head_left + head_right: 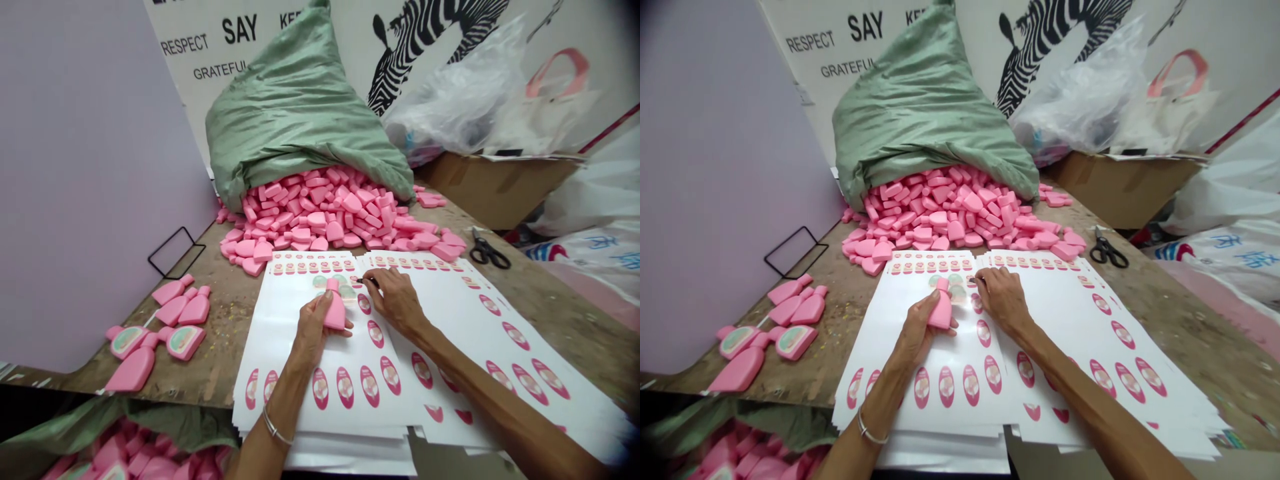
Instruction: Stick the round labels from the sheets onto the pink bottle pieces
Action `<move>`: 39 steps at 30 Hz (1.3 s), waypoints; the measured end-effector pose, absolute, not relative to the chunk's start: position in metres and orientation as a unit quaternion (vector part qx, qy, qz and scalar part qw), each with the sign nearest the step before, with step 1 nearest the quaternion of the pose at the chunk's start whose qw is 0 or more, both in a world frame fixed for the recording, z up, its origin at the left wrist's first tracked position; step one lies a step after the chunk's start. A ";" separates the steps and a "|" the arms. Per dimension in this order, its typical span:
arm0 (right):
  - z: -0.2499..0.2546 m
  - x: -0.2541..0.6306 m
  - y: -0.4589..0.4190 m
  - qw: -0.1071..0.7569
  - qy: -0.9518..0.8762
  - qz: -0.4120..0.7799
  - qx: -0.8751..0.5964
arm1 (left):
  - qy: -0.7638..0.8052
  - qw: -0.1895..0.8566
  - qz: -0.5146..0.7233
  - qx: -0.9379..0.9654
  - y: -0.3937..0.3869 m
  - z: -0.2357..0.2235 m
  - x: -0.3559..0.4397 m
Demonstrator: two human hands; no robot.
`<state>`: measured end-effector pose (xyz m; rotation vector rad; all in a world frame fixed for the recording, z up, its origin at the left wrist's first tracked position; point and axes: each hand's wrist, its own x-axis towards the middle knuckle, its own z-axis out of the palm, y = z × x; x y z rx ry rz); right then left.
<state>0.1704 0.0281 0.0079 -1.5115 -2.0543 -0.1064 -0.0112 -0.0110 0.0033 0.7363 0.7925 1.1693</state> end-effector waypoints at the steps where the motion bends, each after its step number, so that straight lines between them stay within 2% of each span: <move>1: 0.008 0.171 0.027 0.305 -0.756 0.000 -0.579 | 0.359 0.698 0.523 0.331 -0.011 0.004 -0.011; 4: 0.007 0.174 0.023 0.328 -0.719 0.149 -0.595 | 0.365 0.695 0.523 0.333 -0.012 0.005 -0.011; 6: 0.005 0.175 0.021 0.325 -0.713 0.193 -0.590 | 0.365 0.695 0.522 0.333 -0.012 0.006 -0.010; 16: 0.002 0.165 0.023 0.310 -0.708 0.197 -0.603 | 0.353 0.698 0.508 0.359 -0.013 0.006 -0.012; 24: 0.019 0.172 0.008 0.266 -0.717 0.078 -0.639 | 0.348 0.711 0.474 0.387 -0.014 0.004 -0.010; 39: 0.020 0.164 -0.009 0.257 -0.723 -0.105 -0.633 | 0.320 0.735 0.457 0.385 -0.017 0.011 -0.009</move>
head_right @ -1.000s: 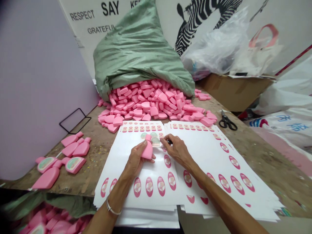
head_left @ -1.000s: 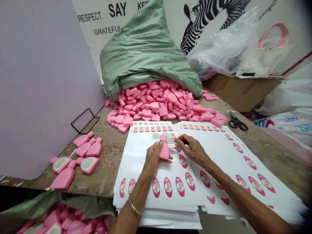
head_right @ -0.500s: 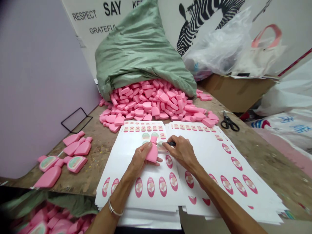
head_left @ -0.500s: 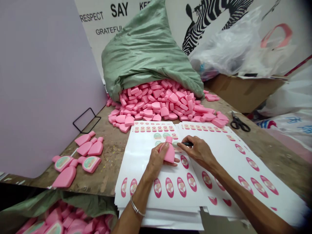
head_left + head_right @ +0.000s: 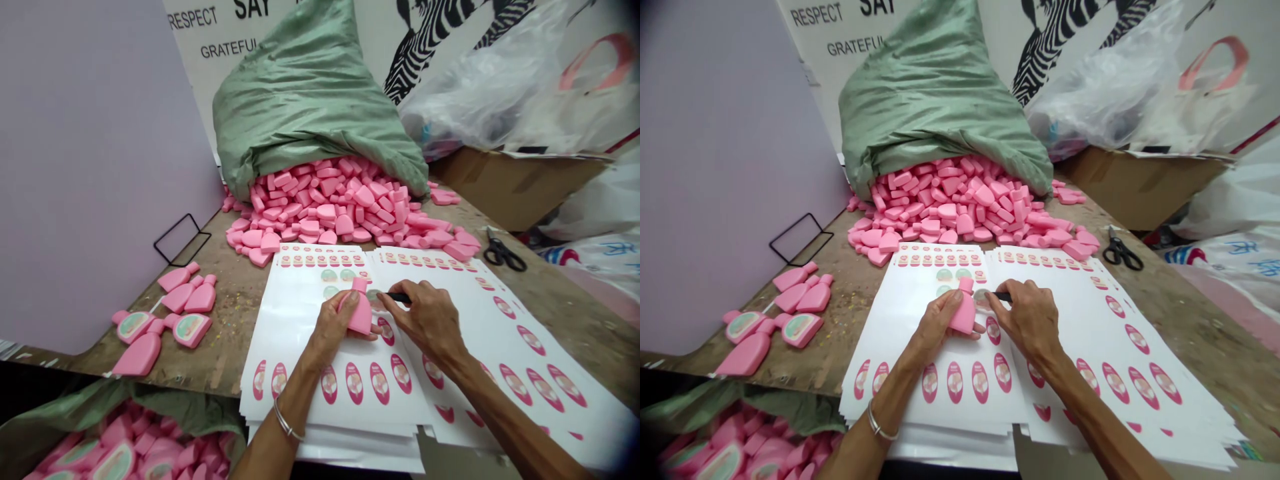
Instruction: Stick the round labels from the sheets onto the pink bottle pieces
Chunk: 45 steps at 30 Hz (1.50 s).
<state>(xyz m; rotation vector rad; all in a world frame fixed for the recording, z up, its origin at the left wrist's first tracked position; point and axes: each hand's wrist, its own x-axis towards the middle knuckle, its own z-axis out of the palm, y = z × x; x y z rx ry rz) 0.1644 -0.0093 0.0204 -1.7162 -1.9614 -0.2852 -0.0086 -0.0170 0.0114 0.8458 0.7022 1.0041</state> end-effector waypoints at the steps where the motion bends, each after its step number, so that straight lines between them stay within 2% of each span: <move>1: 0.019 0.164 -0.010 0.255 -0.723 -0.108 -0.633 | 0.317 0.738 0.456 0.384 -0.017 0.012 -0.008; 5: 0.020 0.169 -0.010 0.250 -0.725 -0.134 -0.627 | 0.327 0.732 0.453 0.391 -0.016 0.012 -0.007; 9: 0.034 0.182 -0.013 0.282 -0.678 -0.165 -0.659 | 0.343 0.723 0.455 0.391 -0.015 0.010 -0.009; 16: 0.036 0.162 -0.030 0.394 -0.658 0.065 -0.638 | 0.328 0.738 0.491 0.327 -0.016 0.007 -0.007; 21: 0.024 0.136 -0.033 0.420 -0.663 0.105 -0.610 | 0.322 0.753 0.493 0.295 -0.016 0.003 -0.008; 31: 0.024 0.124 -0.037 0.368 -0.707 -0.063 -0.601 | 0.297 0.761 0.502 0.283 -0.016 0.003 -0.007; 45: 0.021 0.124 -0.037 0.365 -0.727 -0.113 -0.571 | 0.289 0.765 0.498 0.287 -0.016 0.000 -0.007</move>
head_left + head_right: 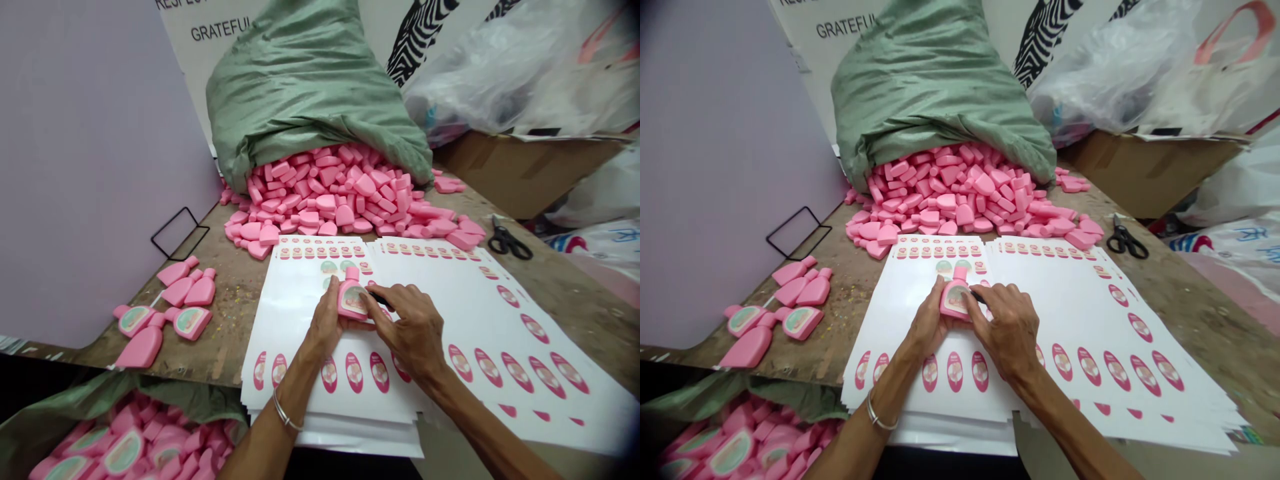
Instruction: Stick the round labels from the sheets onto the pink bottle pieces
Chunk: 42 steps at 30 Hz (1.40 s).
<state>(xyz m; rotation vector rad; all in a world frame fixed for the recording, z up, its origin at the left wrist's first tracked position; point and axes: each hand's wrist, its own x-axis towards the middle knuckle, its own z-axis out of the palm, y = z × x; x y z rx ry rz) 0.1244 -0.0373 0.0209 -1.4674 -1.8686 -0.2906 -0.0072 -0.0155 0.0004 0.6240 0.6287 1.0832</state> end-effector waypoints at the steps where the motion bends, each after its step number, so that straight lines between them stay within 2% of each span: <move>1: 0.020 0.125 -0.037 0.362 -0.728 -0.113 -0.571 | 0.289 0.766 0.498 0.287 -0.015 0.000 -0.007; 12: 0.020 0.125 -0.034 0.347 -0.733 -0.123 -0.572 | 0.268 0.774 0.491 0.298 -0.016 0.010 -0.009; 17: 0.024 0.126 -0.036 0.312 -0.762 -0.137 -0.550 | 0.257 0.781 0.475 0.313 -0.016 0.010 -0.011; 23: 0.025 0.142 -0.033 0.258 -0.785 -0.224 -0.517 | 0.268 0.788 0.454 0.317 -0.017 0.012 -0.012; 26: 0.029 0.156 -0.026 0.293 -0.734 -0.233 -0.566 | 0.273 0.791 0.440 0.325 -0.019 0.012 -0.012; 28: 0.033 0.159 -0.021 0.346 -0.710 -0.131 -0.599 | 0.270 0.794 0.440 0.322 -0.019 0.012 -0.012; 30: 0.034 0.156 -0.016 0.377 -0.696 0.055 -0.608 | 0.260 0.800 0.432 0.324 -0.018 0.011 -0.012; 32: 0.030 0.147 -0.012 0.373 -0.664 0.232 -0.605 | 0.246 0.810 0.416 0.332 -0.018 0.009 -0.012; 34: 0.022 0.138 -0.008 0.363 -0.622 0.340 -0.604 | 0.240 0.812 0.408 0.340 -0.018 0.008 -0.012; 38: 0.011 0.134 0.001 0.363 -0.581 0.416 -0.598 | 0.228 0.808 0.419 0.348 -0.020 0.010 -0.014; 42: 0.019 0.149 0.005 0.358 -0.562 0.446 -0.597 | 0.199 0.819 0.403 0.357 -0.021 0.018 -0.013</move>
